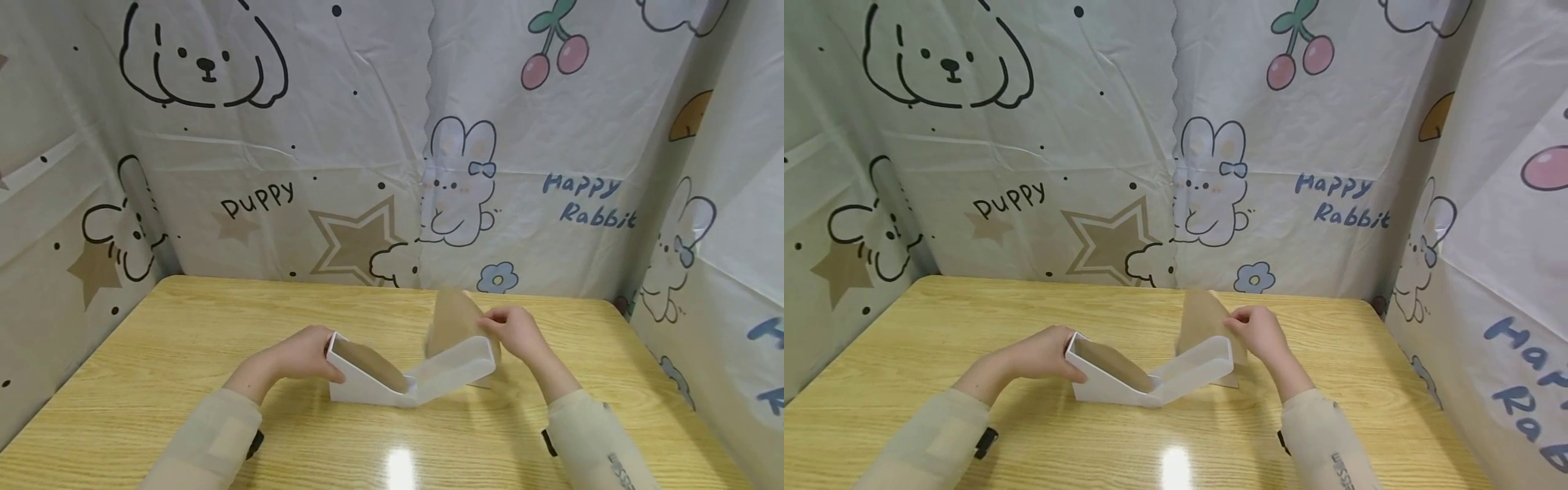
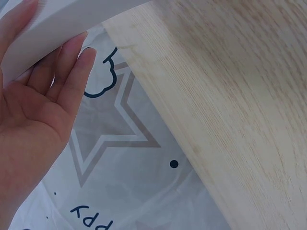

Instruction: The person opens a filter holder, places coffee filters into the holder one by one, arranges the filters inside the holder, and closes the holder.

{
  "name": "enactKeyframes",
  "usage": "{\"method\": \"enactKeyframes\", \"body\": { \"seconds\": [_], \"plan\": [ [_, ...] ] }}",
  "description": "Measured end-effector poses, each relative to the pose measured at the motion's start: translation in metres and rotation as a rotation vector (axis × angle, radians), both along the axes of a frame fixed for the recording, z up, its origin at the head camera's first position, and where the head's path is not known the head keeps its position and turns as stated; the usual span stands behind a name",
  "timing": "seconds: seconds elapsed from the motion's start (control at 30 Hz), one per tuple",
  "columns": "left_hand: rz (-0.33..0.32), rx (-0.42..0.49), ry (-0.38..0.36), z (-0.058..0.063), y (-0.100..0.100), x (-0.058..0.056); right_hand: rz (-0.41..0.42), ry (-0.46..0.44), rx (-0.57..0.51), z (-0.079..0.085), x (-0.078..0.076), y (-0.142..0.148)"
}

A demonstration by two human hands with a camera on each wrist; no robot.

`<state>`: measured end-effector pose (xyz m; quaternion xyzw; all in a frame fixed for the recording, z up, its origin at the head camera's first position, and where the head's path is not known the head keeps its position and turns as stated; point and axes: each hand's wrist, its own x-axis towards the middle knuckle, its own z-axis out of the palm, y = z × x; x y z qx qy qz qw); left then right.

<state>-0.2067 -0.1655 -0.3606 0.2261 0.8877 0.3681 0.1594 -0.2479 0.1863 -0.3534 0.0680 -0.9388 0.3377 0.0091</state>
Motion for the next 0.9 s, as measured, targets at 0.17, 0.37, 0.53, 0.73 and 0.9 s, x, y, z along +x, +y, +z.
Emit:
{"method": "enactKeyframes", "body": {
  "seconds": [0.17, 0.37, 0.53, 0.73, 0.9],
  "plan": [
    [0.003, 0.003, -0.002, 0.000, 0.000, 0.001, -0.005, 0.009, 0.010, 0.009, 0.005, -0.006],
    [0.008, -0.003, 0.003, 0.000, 0.000, 0.000, 0.000, 0.011, 0.004, 0.016, 0.008, -0.009],
    [0.011, -0.008, 0.002, 0.001, 0.000, 0.000, 0.012, 0.027, -0.008, 0.021, 0.009, -0.009],
    [0.002, -0.003, 0.002, 0.001, 0.000, 0.001, 0.021, 0.052, -0.008, 0.026, 0.011, -0.009],
    [-0.005, 0.008, 0.003, 0.001, 0.000, 0.001, 0.025, 0.067, -0.004, 0.031, 0.012, -0.009]
  ]
}}
